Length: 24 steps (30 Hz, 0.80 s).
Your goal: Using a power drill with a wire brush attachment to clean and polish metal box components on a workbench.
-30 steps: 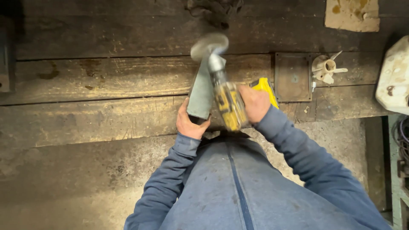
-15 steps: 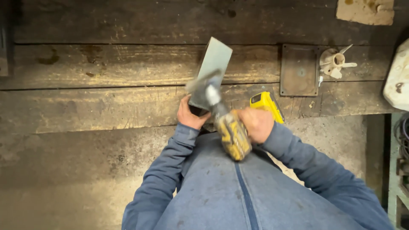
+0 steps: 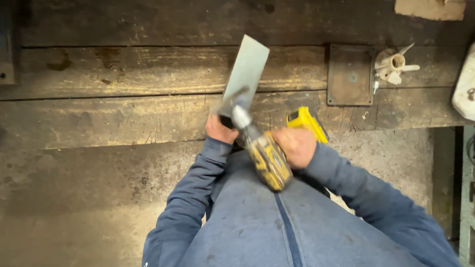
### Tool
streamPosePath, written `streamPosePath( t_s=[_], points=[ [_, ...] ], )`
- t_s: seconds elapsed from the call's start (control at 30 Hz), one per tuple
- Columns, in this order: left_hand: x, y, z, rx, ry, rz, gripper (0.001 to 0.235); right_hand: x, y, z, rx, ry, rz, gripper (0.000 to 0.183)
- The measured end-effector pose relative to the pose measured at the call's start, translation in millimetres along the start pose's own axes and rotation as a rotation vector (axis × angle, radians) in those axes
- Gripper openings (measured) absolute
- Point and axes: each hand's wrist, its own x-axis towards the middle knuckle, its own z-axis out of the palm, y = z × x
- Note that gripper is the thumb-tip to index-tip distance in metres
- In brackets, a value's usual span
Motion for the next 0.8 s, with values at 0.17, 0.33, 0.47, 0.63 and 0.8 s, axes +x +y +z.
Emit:
streamPosePath(
  t_s=[0.17,0.33,0.47,0.63,0.8],
  points=[
    [4,8,-7,-0.016,-0.025,-0.082,0.081,-7,12,1,-0.046,0.038,-0.019,0.039],
    [4,13,-7,0.022,-0.020,-0.067,0.076,-6,3,-8,-0.006,-0.116,-0.012,0.040],
    [10,25,-12,-0.037,0.042,0.003,0.077,10,14,-3,-0.085,-0.002,-0.095,0.039],
    [5,16,-10,-0.002,-0.022,-0.033,0.069,-12,11,-7,-0.090,-0.031,-0.111,0.039],
    [4,11,-6,0.032,-0.012,-0.060,0.074,-9,15,-10,-0.095,-0.041,-0.104,0.039]
  ],
)
